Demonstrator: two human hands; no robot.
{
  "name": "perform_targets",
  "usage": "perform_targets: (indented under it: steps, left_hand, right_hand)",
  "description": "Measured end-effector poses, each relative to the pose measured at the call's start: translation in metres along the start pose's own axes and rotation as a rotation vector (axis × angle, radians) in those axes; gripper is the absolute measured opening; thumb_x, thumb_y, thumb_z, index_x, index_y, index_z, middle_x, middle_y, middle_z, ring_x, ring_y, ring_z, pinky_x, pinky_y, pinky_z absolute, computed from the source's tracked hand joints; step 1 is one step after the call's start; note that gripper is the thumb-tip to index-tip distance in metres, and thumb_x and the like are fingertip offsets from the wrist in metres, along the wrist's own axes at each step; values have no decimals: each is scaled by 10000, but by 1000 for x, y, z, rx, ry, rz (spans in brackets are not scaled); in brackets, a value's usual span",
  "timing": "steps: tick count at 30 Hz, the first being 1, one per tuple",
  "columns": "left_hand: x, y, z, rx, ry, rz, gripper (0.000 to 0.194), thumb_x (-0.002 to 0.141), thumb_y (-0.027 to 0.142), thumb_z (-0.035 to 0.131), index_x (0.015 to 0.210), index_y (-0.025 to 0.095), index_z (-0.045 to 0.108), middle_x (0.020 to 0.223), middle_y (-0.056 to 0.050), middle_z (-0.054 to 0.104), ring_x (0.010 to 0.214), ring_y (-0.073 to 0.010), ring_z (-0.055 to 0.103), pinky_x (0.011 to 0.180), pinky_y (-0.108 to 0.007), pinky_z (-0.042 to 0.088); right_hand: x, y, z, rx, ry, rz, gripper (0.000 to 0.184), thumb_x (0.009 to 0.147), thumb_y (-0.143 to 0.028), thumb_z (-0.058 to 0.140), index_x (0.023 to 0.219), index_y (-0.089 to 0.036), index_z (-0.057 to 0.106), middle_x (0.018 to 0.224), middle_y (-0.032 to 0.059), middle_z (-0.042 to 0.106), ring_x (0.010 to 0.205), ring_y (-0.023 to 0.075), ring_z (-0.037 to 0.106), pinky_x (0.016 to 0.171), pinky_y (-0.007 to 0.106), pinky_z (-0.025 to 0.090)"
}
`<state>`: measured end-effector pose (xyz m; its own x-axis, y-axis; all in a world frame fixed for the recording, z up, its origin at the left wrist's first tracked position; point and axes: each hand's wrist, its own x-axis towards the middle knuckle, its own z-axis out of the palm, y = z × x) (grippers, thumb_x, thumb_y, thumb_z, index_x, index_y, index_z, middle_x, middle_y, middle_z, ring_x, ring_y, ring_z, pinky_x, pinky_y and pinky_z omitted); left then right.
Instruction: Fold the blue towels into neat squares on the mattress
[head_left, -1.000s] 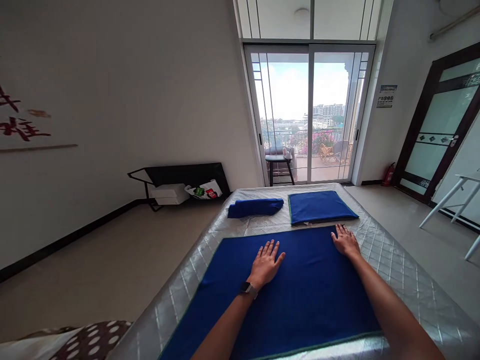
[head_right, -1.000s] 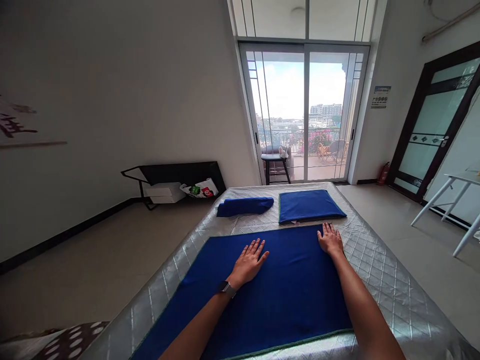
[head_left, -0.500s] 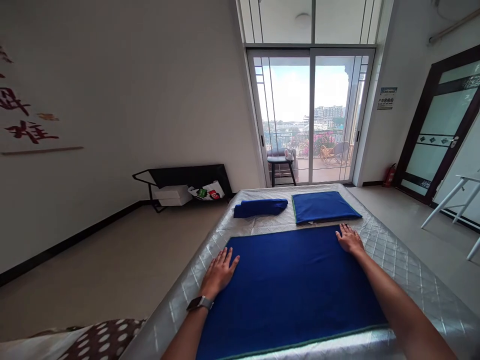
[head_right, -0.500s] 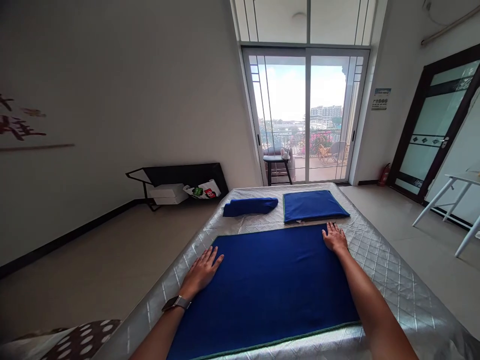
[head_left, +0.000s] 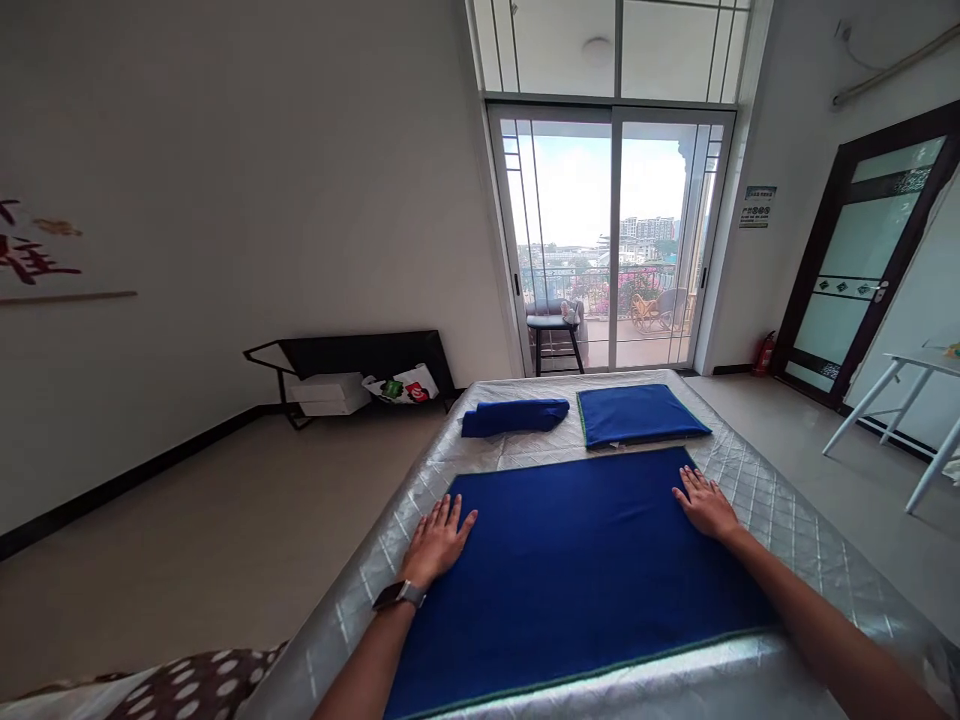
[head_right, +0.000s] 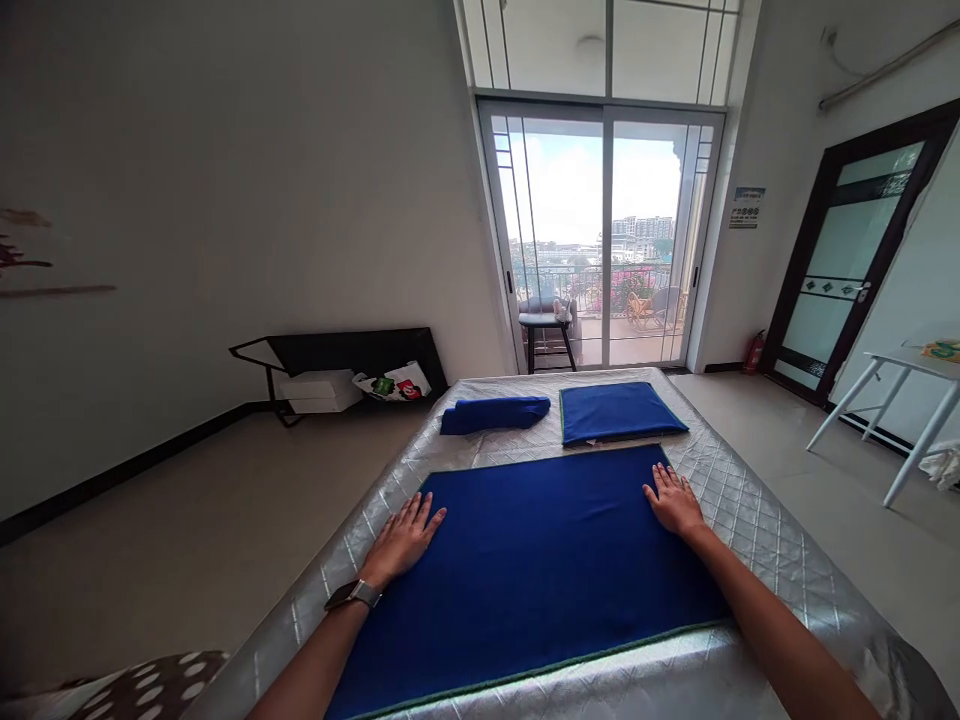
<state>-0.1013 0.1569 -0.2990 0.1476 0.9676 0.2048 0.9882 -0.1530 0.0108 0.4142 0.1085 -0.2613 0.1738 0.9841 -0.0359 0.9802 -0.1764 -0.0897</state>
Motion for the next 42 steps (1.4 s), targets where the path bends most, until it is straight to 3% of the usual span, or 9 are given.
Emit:
perform_targets:
  steps: [4,11,15,21,26,29,31,37,42]
  left_hand:
    - [9,39,-7,-15,8,22,604,1023,406,152,1447,183,521,1541,-156,458,1489,-321,295,1181,-561,255]
    - [30,218,-9,-215,-30,452,472,955,449,578,1375,239,534,1502,-117,471,1330,-304,483,1105,-571,382]
    - [24,251,-7,-238,-37,525,372,956,395,598,1296,245,581,1411,-97,539,1206,-256,568,1019,-501,486]
    - [11,208,-9,-211,-83,436,458,954,448,584,1356,231,545,1455,-113,516,1273,-288,536,1066,-548,437]
    - [-12,91,-10,-69,-156,77,729,999,582,216,1552,118,315,1626,-164,290,1508,-295,251,1211,-497,232]
    - [-29,18,-5,29,-160,-74,735,988,526,206,1553,62,284,1624,-169,255,1506,-282,252,1209,-485,238]
    - [-38,-10,-3,43,-152,-94,712,982,479,220,1550,56,288,1623,-156,259,1506,-262,254,1211,-455,244]
    - [-44,-14,-3,44,-99,-70,669,973,449,237,1513,85,390,1599,-149,338,1496,-271,284,1207,-455,249]
    - [-41,-13,4,29,-51,-82,682,973,458,232,1505,64,393,1579,-159,380,1483,-266,318,1201,-448,270]
  right_hand:
    - [-3,-2,1,10,22,10,662,1013,-452,224,1583,-115,240,1638,68,249,1522,199,161,1237,404,125]
    - [-5,-6,-5,21,18,23,642,1016,-425,228,1581,-120,245,1638,67,253,1522,186,158,1236,399,113]
    - [-8,-8,-10,36,11,30,641,1018,-433,229,1582,-130,247,1637,63,257,1521,187,162,1234,396,116]
    - [-9,-8,-11,37,16,30,630,1020,-419,234,1580,-131,253,1640,51,241,1522,173,154,1234,387,97]
    - [-8,-6,-7,41,13,29,638,1018,-420,228,1581,-121,245,1642,52,233,1524,173,143,1235,386,94]
    - [-6,-5,-4,40,26,26,638,1016,-431,216,1583,-142,247,1643,51,236,1523,179,152,1234,401,106]
    - [-5,-6,-4,34,33,25,633,1015,-433,210,1582,-158,258,1642,50,245,1521,181,160,1233,408,117]
    - [-18,-7,-11,-7,64,2,610,1016,-380,225,1554,-113,327,1623,91,287,1514,209,197,1230,434,134]
    - [-60,11,5,2,59,-85,646,1014,-466,237,1562,-136,321,1622,84,296,1514,227,198,1228,439,169]
